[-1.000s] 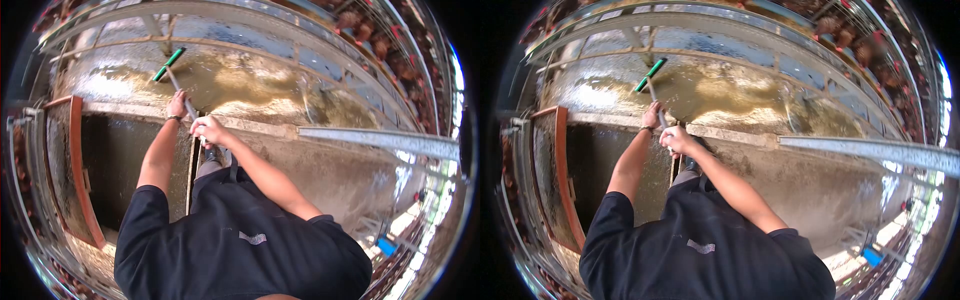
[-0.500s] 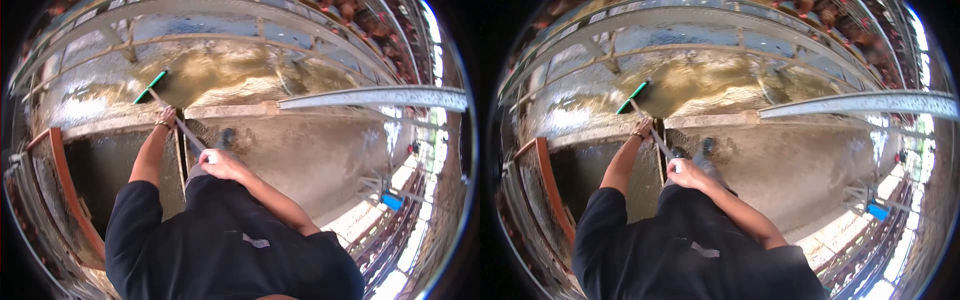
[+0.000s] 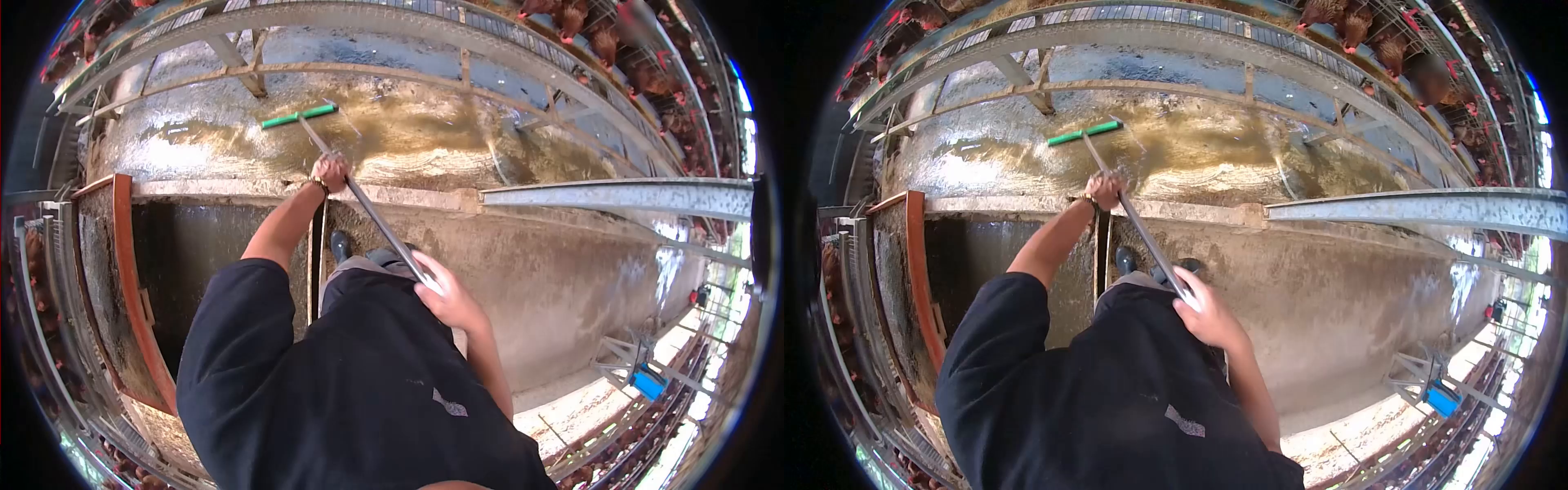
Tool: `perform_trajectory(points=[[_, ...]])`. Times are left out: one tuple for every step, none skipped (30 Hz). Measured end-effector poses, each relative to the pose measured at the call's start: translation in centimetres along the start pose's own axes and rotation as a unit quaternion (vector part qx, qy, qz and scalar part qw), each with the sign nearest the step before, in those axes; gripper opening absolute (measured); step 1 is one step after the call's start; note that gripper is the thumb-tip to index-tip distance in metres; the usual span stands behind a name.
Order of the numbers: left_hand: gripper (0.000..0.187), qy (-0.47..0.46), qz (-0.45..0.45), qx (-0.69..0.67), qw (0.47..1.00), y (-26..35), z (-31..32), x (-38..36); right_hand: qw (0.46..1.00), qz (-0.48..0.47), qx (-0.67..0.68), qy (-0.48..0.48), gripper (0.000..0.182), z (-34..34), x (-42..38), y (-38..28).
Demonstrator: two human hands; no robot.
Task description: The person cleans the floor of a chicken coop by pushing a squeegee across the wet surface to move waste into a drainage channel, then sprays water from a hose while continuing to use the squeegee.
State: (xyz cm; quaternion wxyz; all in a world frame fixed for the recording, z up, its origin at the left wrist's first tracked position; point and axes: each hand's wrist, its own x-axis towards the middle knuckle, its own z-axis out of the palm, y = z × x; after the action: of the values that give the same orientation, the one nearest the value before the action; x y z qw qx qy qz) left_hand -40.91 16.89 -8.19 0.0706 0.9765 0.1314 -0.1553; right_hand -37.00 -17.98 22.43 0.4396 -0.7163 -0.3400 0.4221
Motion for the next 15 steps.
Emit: perform_trajectory(points=[[0.048, -0.013, -0.053, -0.019, 0.998, -0.4, -0.6, 1.2, 1.0, 0.002, -0.031, 0.004, 0.052, 0.5, 2.1, 0.4], [0.05, -0.008, -0.046, 0.004, 0.999, -1.1, -1.1, 2.0, 0.998, 0.005, -0.062, 0.007, 0.052, 1.1, 4.5, 1.0], [0.051, -0.002, -0.039, 0.026, 0.999, -1.5, -1.6, 2.3, 1.0, -0.001, -0.021, 0.006, 0.053, 2.4, 7.6, 3.8], [0.05, -0.043, -0.037, 0.033, 0.998, -1.3, -3.6, 2.1, 0.999, 0.023, -0.028, -0.01, 0.058, 3.2, 10.5, 4.6], [0.051, -0.058, -0.053, 0.028, 0.997, -0.9, -4.2, 1.8, 0.995, 0.062, -0.071, -0.043, 0.059, 4.0, 13.4, 5.9], [0.052, -0.074, -0.067, 0.025, 0.995, -0.3, -4.4, 1.3, 0.986, 0.101, -0.114, -0.073, 0.061, 4.9, 15.2, 7.2], [0.052, -0.09, -0.08, 0.021, 0.993, 0.1, -4.3, 1.1, 0.987, 0.092, -0.114, -0.071, 0.062, 5.8, 15.9, 8.6], [0.057, -0.091, -0.114, 0.0, 0.989, 0.3, -2.9, 1.2, 0.988, 0.083, -0.113, -0.068, 0.062, 6.5, 16.5, 9.8], [0.058, -0.104, -0.113, -0.009, 0.988, 0.1, -1.8, 1.4, 0.989, 0.075, -0.113, -0.064, 0.063, 6.6, 16.9, 10.5], [0.06, -0.118, -0.111, -0.019, 0.987, 0.2, -0.8, 1.4, 0.99, 0.077, -0.087, -0.084, 0.06, 6.3, 15.9, 10.5], [0.062, -0.136, -0.107, -0.03, 0.985, 0.7, 0.3, 1.3, 0.99, 0.064, -0.078, -0.103, 0.06, 5.8, 14.5, 10.7], [0.065, -0.138, -0.121, -0.035, 0.982, 1.4, 0.9, 1.4, 0.989, 0.05, -0.068, -0.122, 0.06, 4.9, 12.9, 10.7], [0.066, -0.149, -0.127, -0.038, 0.98, 1.9, 1.4, 1.4, 0.988, 0.033, -0.057, -0.138, 0.059, 3.8, 11.6, 10.3], [0.067, -0.156, -0.13, -0.039, 0.978, 2.5, 1.7, 1.6, 0.991, -0.017, -0.037, -0.128, 0.052, 2.7, 10.2, 9.8], [0.068, -0.164, -0.133, -0.041, 0.977, 3.3, 1.9, 1.7, 0.987, 0.026, -0.049, -0.151, 0.047, 1.3, 9.2, 8.7]])
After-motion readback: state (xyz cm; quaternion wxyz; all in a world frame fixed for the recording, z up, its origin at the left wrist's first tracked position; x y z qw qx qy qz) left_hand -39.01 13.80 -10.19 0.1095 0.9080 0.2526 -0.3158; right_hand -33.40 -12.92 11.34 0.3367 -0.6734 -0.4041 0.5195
